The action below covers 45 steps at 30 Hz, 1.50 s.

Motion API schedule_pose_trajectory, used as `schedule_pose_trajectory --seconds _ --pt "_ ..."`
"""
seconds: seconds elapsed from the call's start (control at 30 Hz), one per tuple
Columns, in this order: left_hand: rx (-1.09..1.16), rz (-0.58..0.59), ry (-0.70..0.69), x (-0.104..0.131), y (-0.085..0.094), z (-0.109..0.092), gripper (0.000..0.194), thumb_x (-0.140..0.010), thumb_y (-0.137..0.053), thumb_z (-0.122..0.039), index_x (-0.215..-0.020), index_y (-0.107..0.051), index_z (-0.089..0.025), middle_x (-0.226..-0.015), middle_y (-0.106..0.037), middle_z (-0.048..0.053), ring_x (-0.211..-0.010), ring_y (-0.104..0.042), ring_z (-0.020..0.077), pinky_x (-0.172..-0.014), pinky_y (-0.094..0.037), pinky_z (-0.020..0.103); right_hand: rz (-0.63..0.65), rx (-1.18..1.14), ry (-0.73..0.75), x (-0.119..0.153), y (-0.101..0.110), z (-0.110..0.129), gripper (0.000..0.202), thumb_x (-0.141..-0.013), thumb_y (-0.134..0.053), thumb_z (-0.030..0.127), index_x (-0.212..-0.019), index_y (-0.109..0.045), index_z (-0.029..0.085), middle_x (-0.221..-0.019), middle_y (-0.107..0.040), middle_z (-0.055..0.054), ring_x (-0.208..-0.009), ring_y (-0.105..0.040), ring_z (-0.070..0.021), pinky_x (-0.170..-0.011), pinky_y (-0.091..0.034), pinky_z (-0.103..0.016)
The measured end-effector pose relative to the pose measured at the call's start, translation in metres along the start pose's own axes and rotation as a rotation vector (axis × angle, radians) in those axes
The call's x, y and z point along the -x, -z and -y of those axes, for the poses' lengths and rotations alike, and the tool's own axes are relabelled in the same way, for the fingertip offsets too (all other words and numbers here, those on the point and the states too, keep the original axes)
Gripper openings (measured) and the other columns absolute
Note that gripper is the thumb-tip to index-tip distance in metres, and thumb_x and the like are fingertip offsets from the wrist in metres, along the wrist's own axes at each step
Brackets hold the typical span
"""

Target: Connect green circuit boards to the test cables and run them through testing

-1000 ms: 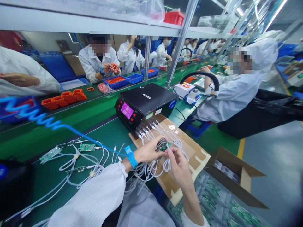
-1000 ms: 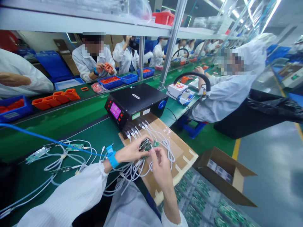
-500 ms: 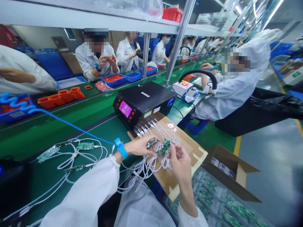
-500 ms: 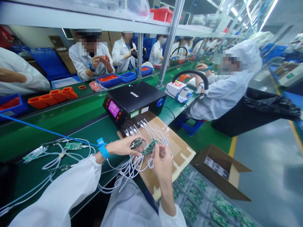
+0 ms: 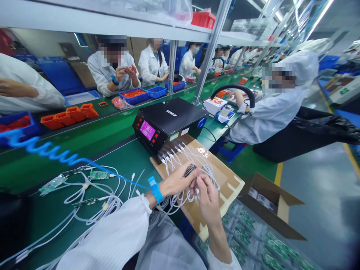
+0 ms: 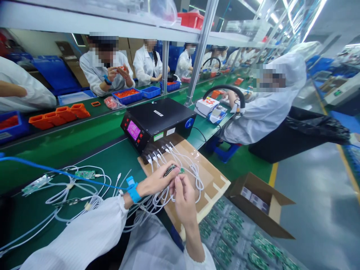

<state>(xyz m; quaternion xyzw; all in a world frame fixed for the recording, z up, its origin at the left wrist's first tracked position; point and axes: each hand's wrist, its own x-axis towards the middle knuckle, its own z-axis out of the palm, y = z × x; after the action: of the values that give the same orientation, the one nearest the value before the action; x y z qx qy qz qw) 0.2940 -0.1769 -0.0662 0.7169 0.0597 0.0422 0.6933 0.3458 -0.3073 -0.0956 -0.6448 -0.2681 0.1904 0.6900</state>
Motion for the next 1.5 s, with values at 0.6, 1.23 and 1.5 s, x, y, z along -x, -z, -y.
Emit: schedule_pose_trajectory --seconds 0.6,1.23,1.5 --pt "0.252 -0.663 -0.010 -0.015 -0.003 -0.006 0.056 -0.096 -0.040 -0.080 -0.102 -0.046 -0.025 -0.068 -0.049 -0.006 -0.055 -0.052 0.0105 -0.055 -0.042 0.023 0.179 0.589 0.300 0.018 -0.021 -0.016 0.035 -0.110 -0.038 0.038 -0.079 -0.050 0.025 -0.073 -0.059 -0.001 -0.063 -0.055 -0.0172 -0.061 -0.039 -0.029" --pt "-0.011 -0.442 0.234 -0.042 0.013 0.020 0.059 -0.091 -0.048 -0.083 -0.096 -0.048 -0.024 -0.071 -0.051 -0.004 -0.052 -0.055 0.0138 -0.054 -0.046 0.027 0.592 0.616 0.336 0.023 0.053 0.034 0.087 -0.074 -0.087 0.060 -0.150 -0.055 0.032 -0.145 -0.061 -0.014 -0.141 -0.053 -0.0365 -0.114 -0.049 -0.053" --pt "-0.053 -0.442 0.150 -0.044 0.013 0.029 0.047 -0.090 -0.068 -0.065 -0.101 -0.056 -0.021 -0.078 -0.061 0.000 -0.065 -0.057 0.0152 -0.066 -0.047 0.028 0.050 0.749 0.199 -0.058 0.050 -0.028 0.042 -0.100 -0.051 0.058 -0.091 -0.071 0.023 -0.090 -0.070 -0.010 -0.089 -0.067 -0.0293 -0.086 -0.053 -0.046"
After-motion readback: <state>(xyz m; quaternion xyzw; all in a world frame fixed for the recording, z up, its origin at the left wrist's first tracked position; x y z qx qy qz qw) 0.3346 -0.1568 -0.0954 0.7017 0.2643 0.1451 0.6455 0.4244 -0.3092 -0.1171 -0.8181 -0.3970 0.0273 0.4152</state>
